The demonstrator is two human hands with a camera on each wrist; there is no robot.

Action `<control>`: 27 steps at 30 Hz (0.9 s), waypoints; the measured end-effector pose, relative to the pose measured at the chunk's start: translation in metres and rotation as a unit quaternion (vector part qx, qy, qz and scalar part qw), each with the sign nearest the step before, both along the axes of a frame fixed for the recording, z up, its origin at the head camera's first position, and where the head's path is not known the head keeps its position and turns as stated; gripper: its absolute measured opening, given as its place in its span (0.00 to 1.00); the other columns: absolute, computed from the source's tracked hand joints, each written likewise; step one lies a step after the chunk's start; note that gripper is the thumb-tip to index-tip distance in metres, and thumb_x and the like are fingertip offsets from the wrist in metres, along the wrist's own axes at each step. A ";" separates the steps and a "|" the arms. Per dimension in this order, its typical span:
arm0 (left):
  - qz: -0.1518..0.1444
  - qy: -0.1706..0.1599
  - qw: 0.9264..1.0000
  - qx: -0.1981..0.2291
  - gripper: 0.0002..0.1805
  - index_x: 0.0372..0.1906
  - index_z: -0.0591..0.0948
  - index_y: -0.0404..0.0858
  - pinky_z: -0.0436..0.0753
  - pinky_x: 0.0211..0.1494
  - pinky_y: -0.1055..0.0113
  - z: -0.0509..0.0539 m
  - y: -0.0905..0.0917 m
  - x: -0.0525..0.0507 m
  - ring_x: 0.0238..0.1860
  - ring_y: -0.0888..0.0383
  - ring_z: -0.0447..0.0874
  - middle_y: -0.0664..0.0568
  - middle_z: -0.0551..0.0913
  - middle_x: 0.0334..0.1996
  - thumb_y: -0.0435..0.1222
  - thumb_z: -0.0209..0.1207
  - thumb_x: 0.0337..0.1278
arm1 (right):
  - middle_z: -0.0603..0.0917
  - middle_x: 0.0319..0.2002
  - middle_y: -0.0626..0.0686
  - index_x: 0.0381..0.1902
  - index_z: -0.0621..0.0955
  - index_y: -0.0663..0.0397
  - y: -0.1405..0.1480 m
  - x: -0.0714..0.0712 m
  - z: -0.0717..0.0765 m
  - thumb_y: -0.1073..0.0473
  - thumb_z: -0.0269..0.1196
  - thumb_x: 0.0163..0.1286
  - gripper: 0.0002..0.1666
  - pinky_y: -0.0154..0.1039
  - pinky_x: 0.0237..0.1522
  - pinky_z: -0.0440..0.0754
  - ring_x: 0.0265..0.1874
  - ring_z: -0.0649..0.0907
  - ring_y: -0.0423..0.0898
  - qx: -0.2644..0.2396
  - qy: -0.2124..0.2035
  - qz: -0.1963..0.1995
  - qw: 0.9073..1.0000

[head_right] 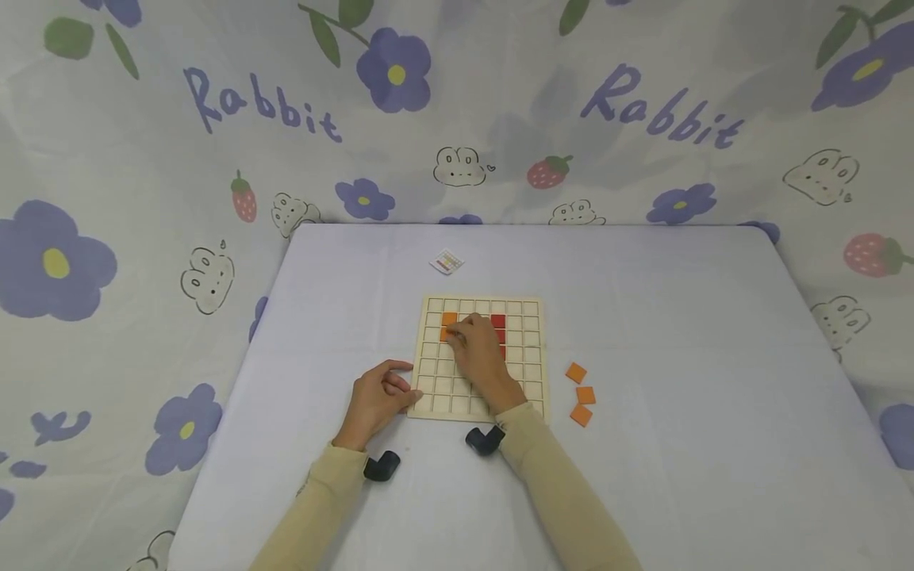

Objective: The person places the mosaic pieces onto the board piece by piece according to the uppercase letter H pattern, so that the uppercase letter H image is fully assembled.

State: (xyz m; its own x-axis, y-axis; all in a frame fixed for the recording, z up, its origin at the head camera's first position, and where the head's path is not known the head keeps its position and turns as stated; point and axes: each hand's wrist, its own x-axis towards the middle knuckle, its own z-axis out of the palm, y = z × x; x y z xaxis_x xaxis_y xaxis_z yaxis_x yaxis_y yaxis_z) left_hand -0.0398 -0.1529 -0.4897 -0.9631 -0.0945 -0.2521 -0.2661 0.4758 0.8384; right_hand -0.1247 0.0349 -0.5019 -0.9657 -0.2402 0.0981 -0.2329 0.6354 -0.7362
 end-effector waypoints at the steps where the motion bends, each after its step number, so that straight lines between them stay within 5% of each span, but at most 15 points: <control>1: 0.000 -0.001 1.000 0.001 0.25 0.54 0.83 0.38 0.83 0.29 0.70 0.000 0.000 0.000 0.25 0.62 0.82 0.48 0.83 0.31 0.30 0.74 0.47 | 0.83 0.43 0.56 0.48 0.88 0.58 0.000 0.000 0.000 0.59 0.65 0.71 0.12 0.44 0.45 0.80 0.44 0.79 0.52 0.000 0.004 0.000 1.000; 9: -0.002 -0.004 1.000 0.003 0.25 0.54 0.83 0.38 0.84 0.29 0.70 -0.002 0.001 -0.001 0.26 0.62 0.82 0.47 0.83 0.31 0.31 0.74 0.48 | 0.83 0.43 0.57 0.47 0.88 0.59 0.003 0.005 0.002 0.57 0.63 0.73 0.13 0.48 0.46 0.81 0.44 0.80 0.53 -0.024 0.033 -0.014 0.999; 27: 0.009 -0.013 1.000 0.004 0.25 0.54 0.83 0.38 0.84 0.29 0.69 0.001 0.001 -0.001 0.25 0.62 0.82 0.47 0.83 0.31 0.29 0.74 0.47 | 0.85 0.43 0.56 0.47 0.87 0.57 0.026 0.022 0.011 0.57 0.65 0.71 0.12 0.46 0.47 0.78 0.45 0.81 0.53 -0.014 0.028 -0.039 0.999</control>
